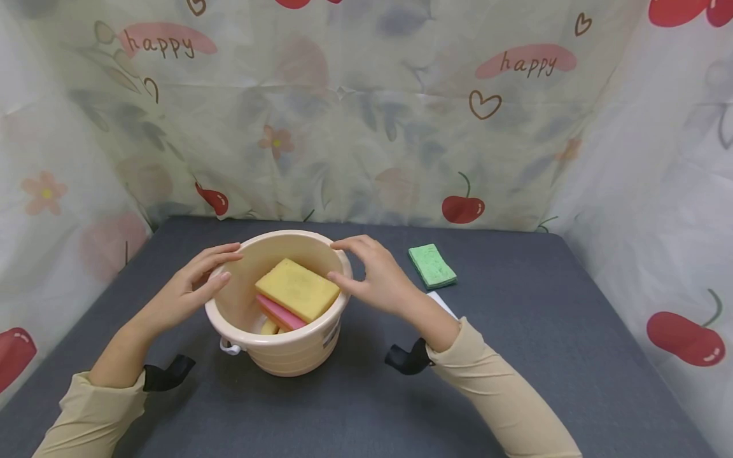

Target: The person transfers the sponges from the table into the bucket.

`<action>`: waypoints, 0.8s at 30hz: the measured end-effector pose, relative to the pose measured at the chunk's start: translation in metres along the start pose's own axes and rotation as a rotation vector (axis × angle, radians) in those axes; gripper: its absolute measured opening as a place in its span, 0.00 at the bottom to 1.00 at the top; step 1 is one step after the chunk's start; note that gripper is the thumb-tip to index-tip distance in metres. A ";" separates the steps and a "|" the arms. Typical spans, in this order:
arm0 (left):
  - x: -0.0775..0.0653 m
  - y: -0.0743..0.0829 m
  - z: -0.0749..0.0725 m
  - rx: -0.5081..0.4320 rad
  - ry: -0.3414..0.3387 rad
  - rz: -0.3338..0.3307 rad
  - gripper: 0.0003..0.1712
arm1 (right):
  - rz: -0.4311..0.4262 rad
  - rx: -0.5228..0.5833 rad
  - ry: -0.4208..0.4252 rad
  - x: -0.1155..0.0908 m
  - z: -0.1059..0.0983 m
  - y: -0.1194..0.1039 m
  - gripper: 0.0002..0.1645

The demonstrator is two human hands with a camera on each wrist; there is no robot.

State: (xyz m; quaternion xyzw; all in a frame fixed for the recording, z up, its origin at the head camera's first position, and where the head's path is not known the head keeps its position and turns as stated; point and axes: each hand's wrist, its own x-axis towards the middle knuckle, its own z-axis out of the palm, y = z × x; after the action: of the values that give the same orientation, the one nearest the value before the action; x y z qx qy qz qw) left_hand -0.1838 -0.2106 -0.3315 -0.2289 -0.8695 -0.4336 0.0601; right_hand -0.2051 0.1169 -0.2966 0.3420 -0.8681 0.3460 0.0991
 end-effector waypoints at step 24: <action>0.000 0.002 0.000 0.028 0.009 -0.004 0.21 | 0.296 -0.073 0.066 -0.035 -0.044 0.057 0.26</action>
State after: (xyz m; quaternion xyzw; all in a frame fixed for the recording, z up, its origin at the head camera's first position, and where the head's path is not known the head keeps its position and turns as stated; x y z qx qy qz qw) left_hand -0.1828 -0.2094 -0.3301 -0.2244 -0.8756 -0.4226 0.0661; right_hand -0.2195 0.1949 -0.3089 0.1947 -0.9174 0.3359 0.0879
